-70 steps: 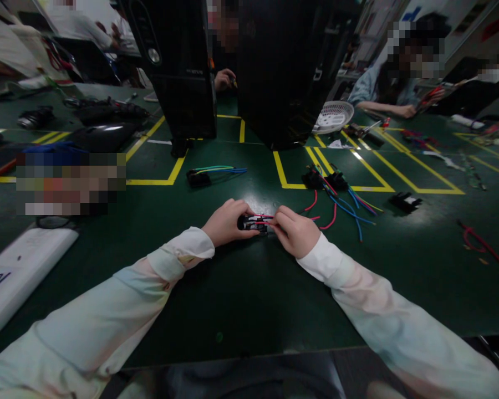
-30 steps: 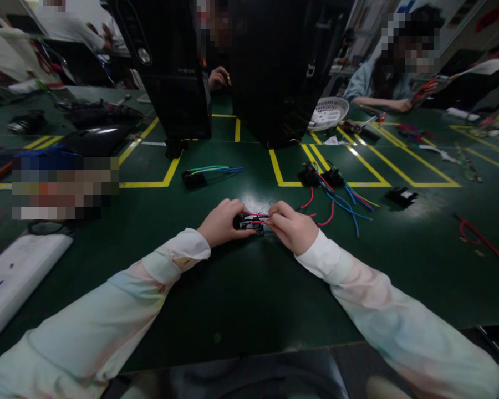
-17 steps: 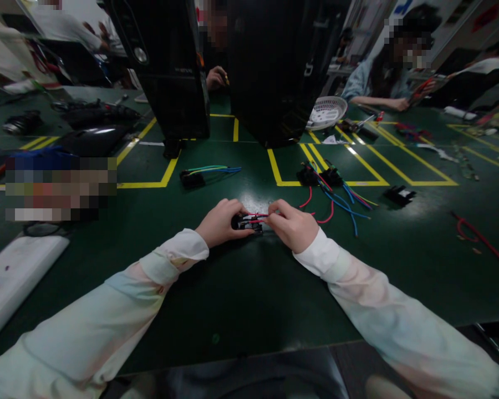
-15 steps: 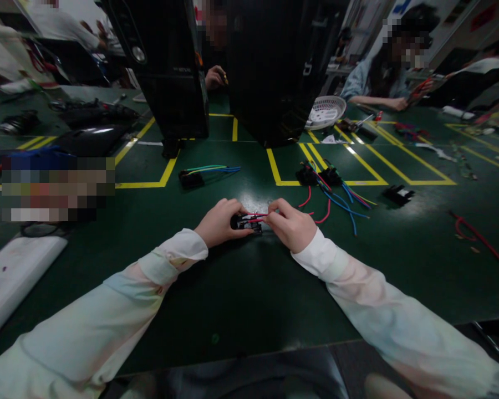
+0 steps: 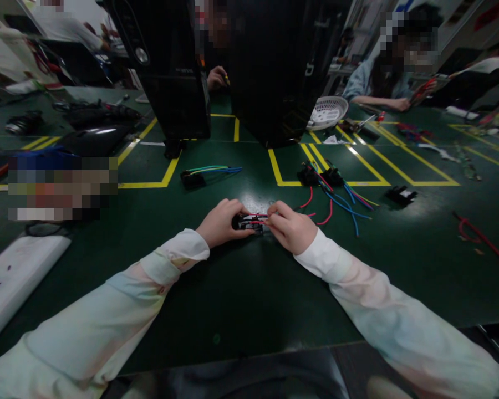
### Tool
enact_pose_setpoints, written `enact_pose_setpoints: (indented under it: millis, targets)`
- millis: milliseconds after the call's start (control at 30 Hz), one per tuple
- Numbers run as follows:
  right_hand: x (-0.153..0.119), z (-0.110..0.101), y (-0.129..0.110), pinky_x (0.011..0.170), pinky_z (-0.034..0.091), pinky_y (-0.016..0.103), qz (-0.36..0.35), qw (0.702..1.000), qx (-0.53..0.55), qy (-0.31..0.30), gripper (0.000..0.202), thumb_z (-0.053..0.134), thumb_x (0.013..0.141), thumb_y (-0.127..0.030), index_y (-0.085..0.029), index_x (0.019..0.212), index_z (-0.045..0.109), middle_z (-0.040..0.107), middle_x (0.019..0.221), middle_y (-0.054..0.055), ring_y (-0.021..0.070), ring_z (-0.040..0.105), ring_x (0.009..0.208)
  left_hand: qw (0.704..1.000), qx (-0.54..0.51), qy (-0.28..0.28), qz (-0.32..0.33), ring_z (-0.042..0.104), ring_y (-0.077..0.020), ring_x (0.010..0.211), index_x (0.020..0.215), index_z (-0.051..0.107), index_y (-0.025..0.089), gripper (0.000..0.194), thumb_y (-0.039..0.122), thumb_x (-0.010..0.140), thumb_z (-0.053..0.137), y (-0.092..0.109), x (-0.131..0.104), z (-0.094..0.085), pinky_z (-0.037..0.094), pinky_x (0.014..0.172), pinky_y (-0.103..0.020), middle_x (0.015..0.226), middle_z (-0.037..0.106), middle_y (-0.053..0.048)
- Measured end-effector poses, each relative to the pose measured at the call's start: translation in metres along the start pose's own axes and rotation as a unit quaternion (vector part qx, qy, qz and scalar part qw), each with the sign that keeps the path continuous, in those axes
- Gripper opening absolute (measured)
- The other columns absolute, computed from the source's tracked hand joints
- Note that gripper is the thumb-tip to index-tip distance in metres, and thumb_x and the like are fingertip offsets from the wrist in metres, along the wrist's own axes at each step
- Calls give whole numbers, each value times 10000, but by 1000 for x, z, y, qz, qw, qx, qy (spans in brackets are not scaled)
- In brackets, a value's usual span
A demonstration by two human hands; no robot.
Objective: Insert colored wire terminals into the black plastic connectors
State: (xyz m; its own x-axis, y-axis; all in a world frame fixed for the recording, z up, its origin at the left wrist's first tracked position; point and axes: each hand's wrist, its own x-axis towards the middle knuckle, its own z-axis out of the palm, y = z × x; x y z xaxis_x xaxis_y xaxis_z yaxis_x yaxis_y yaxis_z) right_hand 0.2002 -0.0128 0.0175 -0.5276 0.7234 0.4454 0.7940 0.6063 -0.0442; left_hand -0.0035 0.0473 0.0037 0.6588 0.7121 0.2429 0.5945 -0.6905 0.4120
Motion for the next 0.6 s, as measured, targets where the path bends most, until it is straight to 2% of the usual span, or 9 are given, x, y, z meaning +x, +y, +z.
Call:
enact_pose_setpoints:
  millis: [100, 267, 400, 533, 600]
  targets:
    - [0, -1, -1, 524, 370, 214, 14, 999, -20, 20, 234, 368, 902, -207, -138, 796, 565, 535, 948, 81, 87, 494, 641, 1000, 6, 1, -1, 474, -206, 792, 849, 547, 188, 364, 498, 678, 632, -1, 0, 1, 390, 663, -313, 839, 550, -33]
    - [-1, -2, -2, 497, 337, 215, -11, 998, -55, 8, 215, 388, 890, -193, -159, 784, 573, 537, 948, 58, 80, 468, 606, 1000, 3, -4, 3, 475, -207, 800, 854, 545, 188, 366, 496, 678, 633, -2, 0, 0, 392, 672, -315, 851, 552, -35]
    - [0, -2, -2, 523, 367, 216, 13, 999, -35, 17, 235, 366, 900, -196, -141, 797, 569, 540, 938, 74, 90, 491, 645, 1000, 6, -5, -5, 477, -211, 804, 857, 543, 189, 364, 492, 677, 636, 0, 0, -1, 391, 667, -314, 851, 556, -37]
    - [0, -2, 0, 536, 390, 218, -18, 1000, -1, -2, 273, 346, 911, -214, -137, 764, 563, 549, 924, 76, 87, 496, 634, 1000, 6, -3, 4, 478, -208, 801, 839, 538, 182, 360, 498, 688, 624, 1, -1, -1, 391, 677, -314, 846, 552, -38]
    - [0, -1, 0, 542, 399, 219, -12, 1000, 6, 2, 267, 348, 910, -212, -132, 773, 563, 551, 926, 83, 92, 506, 647, 1000, 5, -3, 6, 477, -206, 798, 846, 542, 179, 365, 497, 687, 626, 0, -1, -1, 390, 676, -313, 845, 550, -38]
